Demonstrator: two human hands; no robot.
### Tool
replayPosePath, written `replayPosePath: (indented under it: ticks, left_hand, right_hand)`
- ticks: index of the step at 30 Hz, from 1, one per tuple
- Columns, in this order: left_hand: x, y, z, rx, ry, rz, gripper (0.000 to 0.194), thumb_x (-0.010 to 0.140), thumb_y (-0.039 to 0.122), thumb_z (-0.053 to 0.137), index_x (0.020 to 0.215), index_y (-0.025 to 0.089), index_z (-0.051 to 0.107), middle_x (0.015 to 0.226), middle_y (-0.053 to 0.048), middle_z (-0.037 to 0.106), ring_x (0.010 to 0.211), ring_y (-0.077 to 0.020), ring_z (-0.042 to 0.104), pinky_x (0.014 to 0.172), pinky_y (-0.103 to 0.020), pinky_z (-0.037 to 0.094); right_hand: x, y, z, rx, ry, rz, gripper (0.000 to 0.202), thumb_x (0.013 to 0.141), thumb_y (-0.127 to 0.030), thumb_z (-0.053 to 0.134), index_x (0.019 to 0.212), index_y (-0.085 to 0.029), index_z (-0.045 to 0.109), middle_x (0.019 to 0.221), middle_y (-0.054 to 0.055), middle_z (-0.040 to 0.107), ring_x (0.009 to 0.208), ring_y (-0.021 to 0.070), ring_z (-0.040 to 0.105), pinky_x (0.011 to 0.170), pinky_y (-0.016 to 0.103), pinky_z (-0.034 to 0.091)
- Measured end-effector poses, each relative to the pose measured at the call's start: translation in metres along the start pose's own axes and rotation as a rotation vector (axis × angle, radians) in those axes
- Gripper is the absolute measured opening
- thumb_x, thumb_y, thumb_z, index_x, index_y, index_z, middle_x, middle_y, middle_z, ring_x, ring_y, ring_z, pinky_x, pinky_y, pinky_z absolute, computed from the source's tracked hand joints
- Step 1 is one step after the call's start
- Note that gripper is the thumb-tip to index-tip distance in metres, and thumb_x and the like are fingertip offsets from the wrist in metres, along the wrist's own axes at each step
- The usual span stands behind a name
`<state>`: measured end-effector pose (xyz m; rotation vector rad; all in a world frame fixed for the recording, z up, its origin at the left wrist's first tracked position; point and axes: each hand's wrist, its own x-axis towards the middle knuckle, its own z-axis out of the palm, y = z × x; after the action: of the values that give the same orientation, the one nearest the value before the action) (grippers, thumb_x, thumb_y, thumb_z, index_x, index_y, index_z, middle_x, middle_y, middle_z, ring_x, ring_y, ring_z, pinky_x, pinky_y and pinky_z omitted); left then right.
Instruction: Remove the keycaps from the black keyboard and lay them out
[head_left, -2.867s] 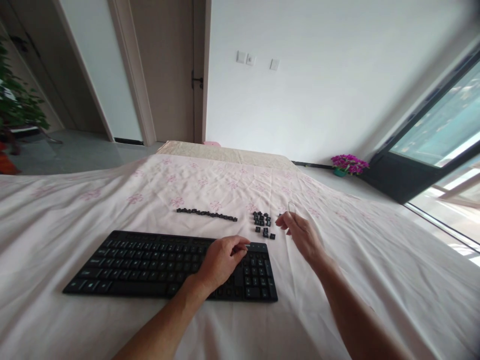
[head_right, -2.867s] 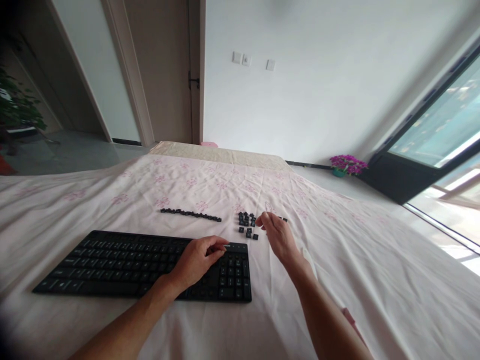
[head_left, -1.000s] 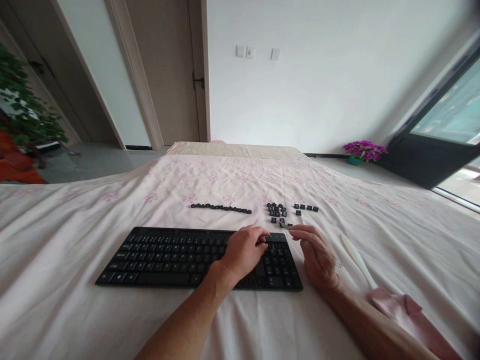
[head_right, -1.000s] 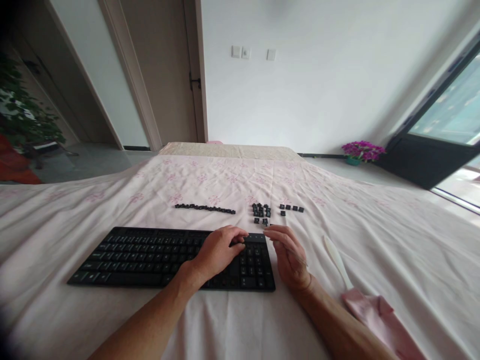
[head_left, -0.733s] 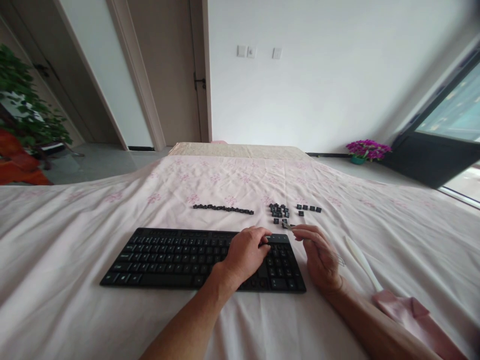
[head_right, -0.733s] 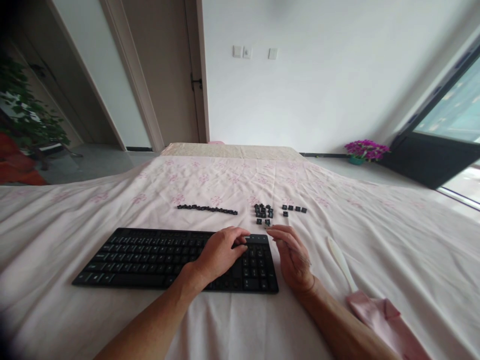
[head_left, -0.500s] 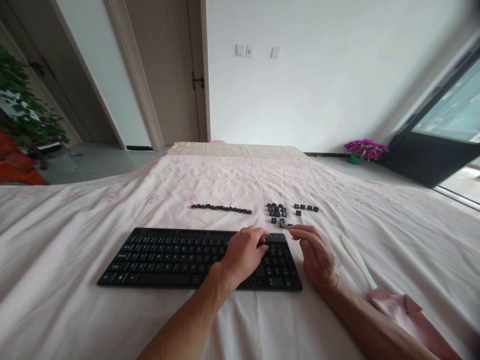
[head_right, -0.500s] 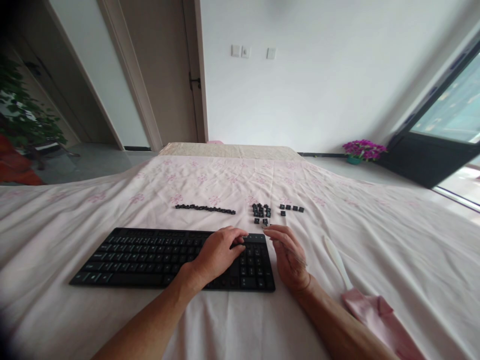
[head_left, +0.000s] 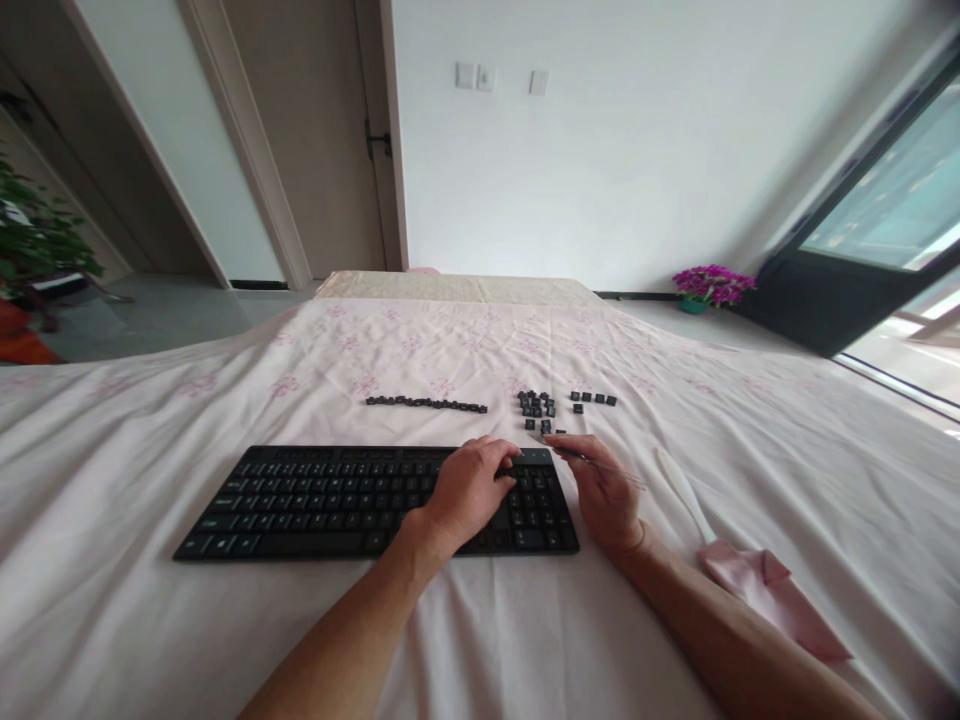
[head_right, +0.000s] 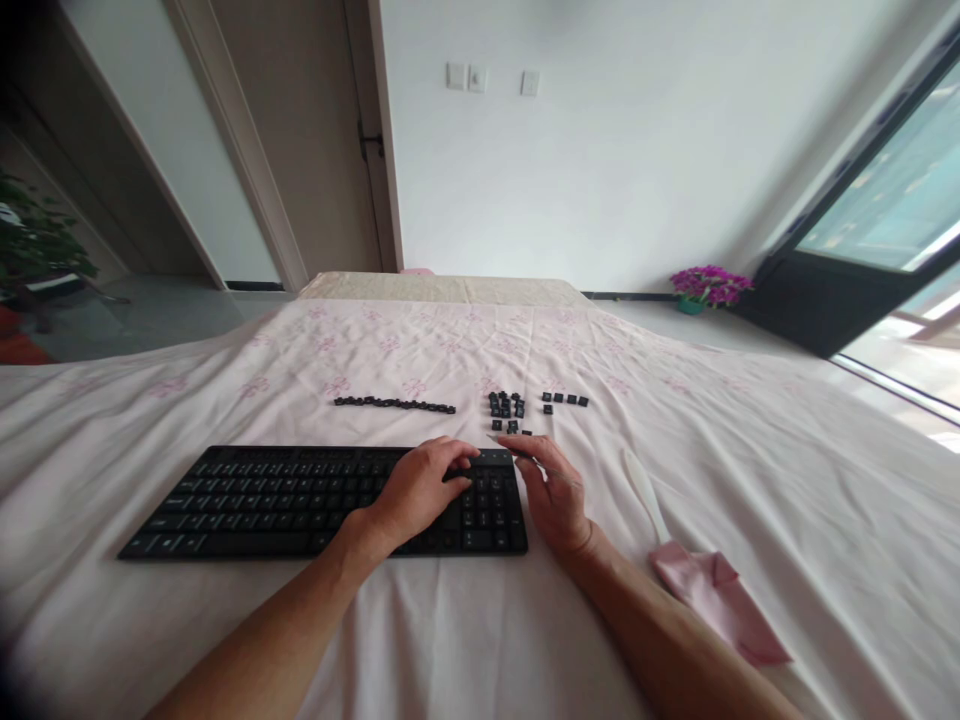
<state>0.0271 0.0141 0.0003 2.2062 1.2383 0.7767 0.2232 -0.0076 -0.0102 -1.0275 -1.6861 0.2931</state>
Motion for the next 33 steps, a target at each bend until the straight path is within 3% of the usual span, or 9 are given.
replayPosePath:
  ticks: [9, 15, 27, 33]
  left_hand:
    - [-0.002, 0.000, -0.001, -0.020, -0.003, 0.035, 0.036, 0.074, 0.015, 0.068, 0.108, 0.025, 0.063, 0.094, -0.001, 0.065, 0.091, -0.0188, 0.059, 0.084, -0.029, 0.046]
    - [-0.003, 0.003, -0.008, -0.005, -0.077, 0.064, 0.033, 0.075, 0.016, 0.067, 0.106, 0.026, 0.066, 0.103, -0.002, 0.066, 0.100, -0.0204, 0.058, 0.089, -0.030, 0.045]
    - [0.000, 0.005, -0.014, 0.046, -0.159, 0.092, 0.022, 0.074, 0.022, 0.070, 0.095, 0.027, 0.070, 0.093, 0.000, 0.065, 0.095, -0.0202, 0.056, 0.084, -0.028, 0.043]
    - [-0.002, 0.005, -0.010, 0.072, -0.130, 0.103, 0.009, 0.074, 0.024, 0.071, 0.082, 0.024, 0.068, 0.088, 0.000, 0.064, 0.090, -0.0188, 0.056, 0.080, -0.027, 0.042]
  right_hand:
    - [-0.005, -0.018, -0.003, 0.131, -0.118, 0.084, 0.030, 0.097, -0.030, 0.036, 0.097, -0.021, 0.065, 0.091, 0.006, 0.067, 0.084, 0.0192, 0.061, 0.077, 0.035, 0.048]
    - [-0.003, -0.028, -0.002, 0.141, -0.219, -0.006, 0.033, 0.097, -0.031, 0.035, 0.089, -0.020, 0.065, 0.084, 0.006, 0.066, 0.079, 0.0182, 0.061, 0.077, 0.034, 0.049]
    - [0.007, -0.018, 0.008, 0.075, -0.361, -0.041, 0.030, 0.097, -0.029, 0.035, 0.084, -0.021, 0.061, 0.080, 0.004, 0.064, 0.077, 0.0173, 0.060, 0.076, 0.032, 0.048]
    - [0.010, -0.016, 0.015, 0.103, -0.364, -0.018, 0.029, 0.097, -0.029, 0.036, 0.078, -0.021, 0.057, 0.076, 0.002, 0.062, 0.072, 0.0152, 0.060, 0.073, 0.030, 0.047]
